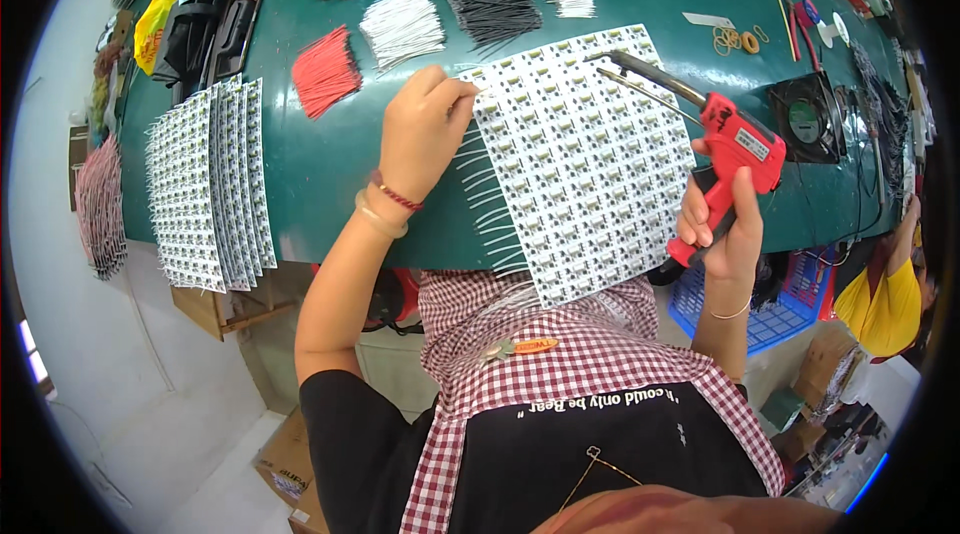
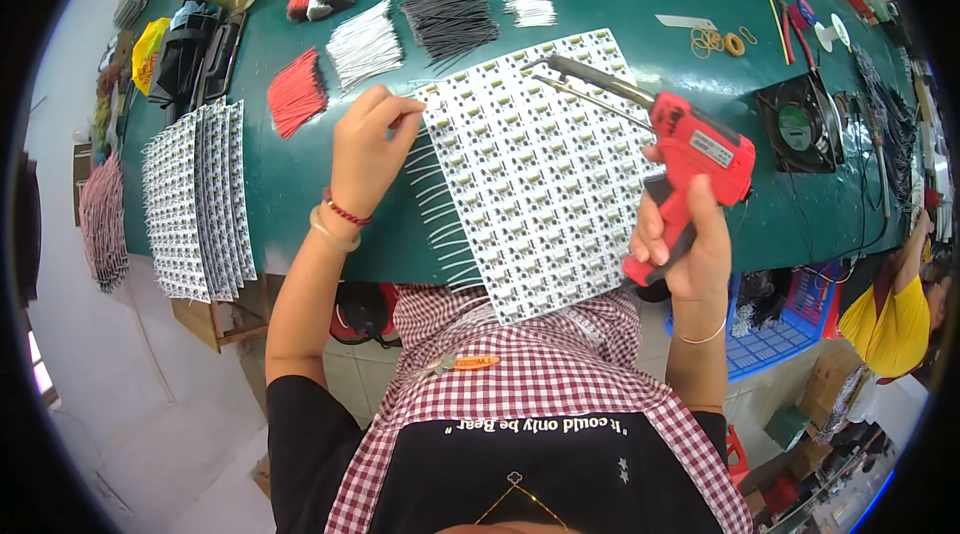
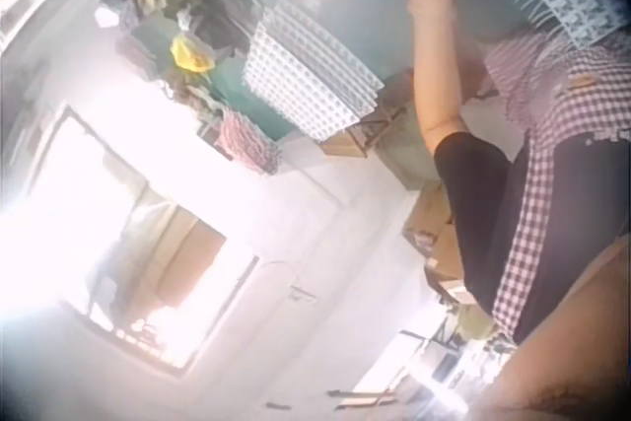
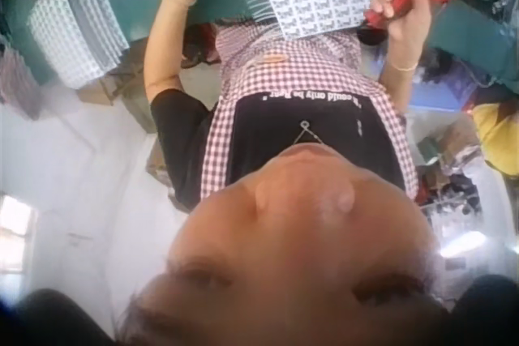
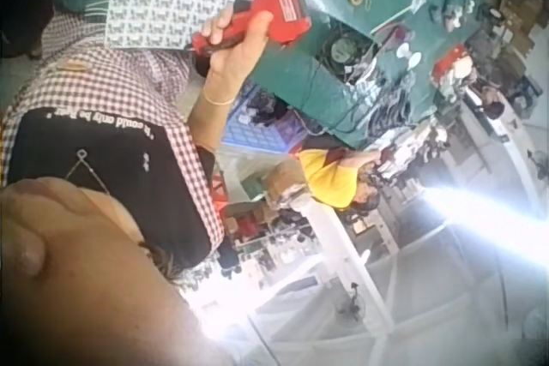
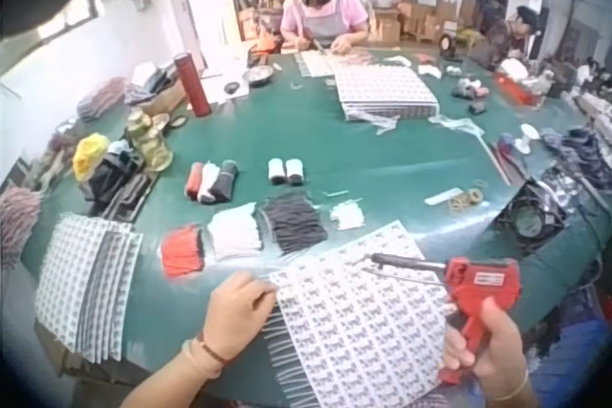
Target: The person uses a red soldering gun to attach white wires to a grid of LED modules on a green workbench. They repeatedly pick up wires, apply the soldering tool to the connection points, and release the wires. The process is repetitive, focusing on securing individual wires to the LED strips.
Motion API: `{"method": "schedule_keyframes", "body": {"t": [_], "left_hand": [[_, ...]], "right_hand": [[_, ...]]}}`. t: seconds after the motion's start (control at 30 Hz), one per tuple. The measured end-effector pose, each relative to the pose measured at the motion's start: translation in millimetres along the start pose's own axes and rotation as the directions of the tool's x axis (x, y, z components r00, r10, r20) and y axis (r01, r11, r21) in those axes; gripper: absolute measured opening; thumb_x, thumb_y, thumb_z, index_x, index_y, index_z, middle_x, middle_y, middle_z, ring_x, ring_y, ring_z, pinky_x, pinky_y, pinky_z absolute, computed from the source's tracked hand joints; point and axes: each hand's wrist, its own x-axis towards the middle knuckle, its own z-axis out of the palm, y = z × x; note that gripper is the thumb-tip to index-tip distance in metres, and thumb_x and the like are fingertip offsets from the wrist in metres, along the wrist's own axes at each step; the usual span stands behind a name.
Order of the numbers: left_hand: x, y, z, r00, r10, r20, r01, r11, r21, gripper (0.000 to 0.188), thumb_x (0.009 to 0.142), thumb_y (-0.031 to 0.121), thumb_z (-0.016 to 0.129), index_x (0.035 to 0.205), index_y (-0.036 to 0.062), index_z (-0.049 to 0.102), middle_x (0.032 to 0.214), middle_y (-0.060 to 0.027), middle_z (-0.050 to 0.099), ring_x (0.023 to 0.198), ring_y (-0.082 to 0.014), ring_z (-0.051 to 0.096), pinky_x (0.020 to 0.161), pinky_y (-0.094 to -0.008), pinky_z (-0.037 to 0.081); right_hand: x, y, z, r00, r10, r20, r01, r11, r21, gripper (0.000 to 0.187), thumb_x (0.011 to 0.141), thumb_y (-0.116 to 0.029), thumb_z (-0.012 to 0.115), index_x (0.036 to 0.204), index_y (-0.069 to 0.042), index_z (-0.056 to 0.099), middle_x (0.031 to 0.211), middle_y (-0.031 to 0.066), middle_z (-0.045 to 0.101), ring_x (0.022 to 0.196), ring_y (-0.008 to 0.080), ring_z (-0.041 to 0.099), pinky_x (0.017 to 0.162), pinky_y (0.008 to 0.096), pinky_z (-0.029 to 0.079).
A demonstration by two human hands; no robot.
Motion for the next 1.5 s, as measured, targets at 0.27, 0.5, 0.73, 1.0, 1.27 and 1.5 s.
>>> {"method": "schedule_keyframes", "body": {"t": [0.27,0.5,0.73,1.0,1.27,1.5], "left_hand": [[18,-13,12,0.968,0.229,0.107,-0.243,0.959,0.148,0.009,0.071,0.003,0.064,0.077,0.0065,0.060,0.074,-0.0061,0.048,0.069,-0.0227,0.052,0.059,-0.0338,0.044],[19,-28,19,0.967,0.230,0.113,-0.236,0.971,0.042,0.015,0.069,0.000,0.068,0.082,0.0068,0.064,0.070,-0.0053,0.046,0.064,-0.0218,0.050,0.056,-0.0332,0.042],[16,-32,23,0.950,0.292,0.109,-0.300,0.952,0.064,0.019,0.068,-0.001,0.066,0.084,0.0080,0.066,0.070,-0.0042,0.046,0.063,-0.0205,0.050,0.055,-0.0318,0.041],[16,-34,24,0.954,0.280,0.107,-0.281,0.960,-0.007,0.019,0.068,-0.004,0.066,0.085,0.0056,0.065,0.071,-0.0049,0.047,0.064,-0.0209,0.050,0.057,-0.0327,0.042],[16,-35,23,0.956,0.264,0.124,-0.258,0.964,-0.062,0.020,0.069,-0.005,0.066,0.087,0.0032,0.065,0.074,-0.0061,0.049,0.067,-0.0225,0.051,0.058,-0.0329,0.044],[17,-32,23,0.949,0.285,0.135,-0.280,0.958,-0.056,0.021,0.067,-0.006,0.064,0.087,0.0012,0.064,0.075,-0.0071,0.049,0.069,-0.0226,0.051,0.060,-0.0328,0.045]], "right_hand": [[24,15,44,0.999,-0.037,-0.037,0.022,0.942,-0.334,0.048,0.093,-0.028,0.056,0.125,0.006,0.043,0.064,0.0056,0.051,0.044,0.0086,0.046,0.045,0.0258,0.046],[29,32,51,0.992,0.000,-0.123,-0.050,0.914,-0.402,0.025,0.092,-0.012,0.056,0.110,0.005,0.055,0.057,0.0015,0.051,0.043,0.0079,0.046,0.044,0.0252,0.043],[23,38,52,0.978,0.026,-0.207,-0.127,0.860,-0.493,0.015,0.089,-0.012,0.062,0.094,0.001,0.058,0.057,0.0006,0.053,0.046,0.0082,0.050,0.045,0.0242,0.041],[19,43,53,0.981,-0.006,-0.194,-0.094,0.859,-0.503,0.012,0.087,-0.010,0.065,0.091,0.000,0.059,0.063,0.0014,0.056,0.049,0.0076,0.052,0.045,0.0232,0.041],[18,48,53,0.976,-0.015,-0.217,-0.124,0.783,-0.609,0.017,0.085,-0.009,0.067,0.097,0.000,0.059,0.069,0.0004,0.058,0.051,0.0054,0.052,0.045,0.0215,0.042],[14,50,55,0.973,-0.046,-0.224,-0.103,0.787,-0.608,0.019,0.084,-0.008,0.068,0.099,0.000,0.059,0.071,0.0003,0.059,0.053,0.0058,0.052,0.046,0.0215,0.042]]}}
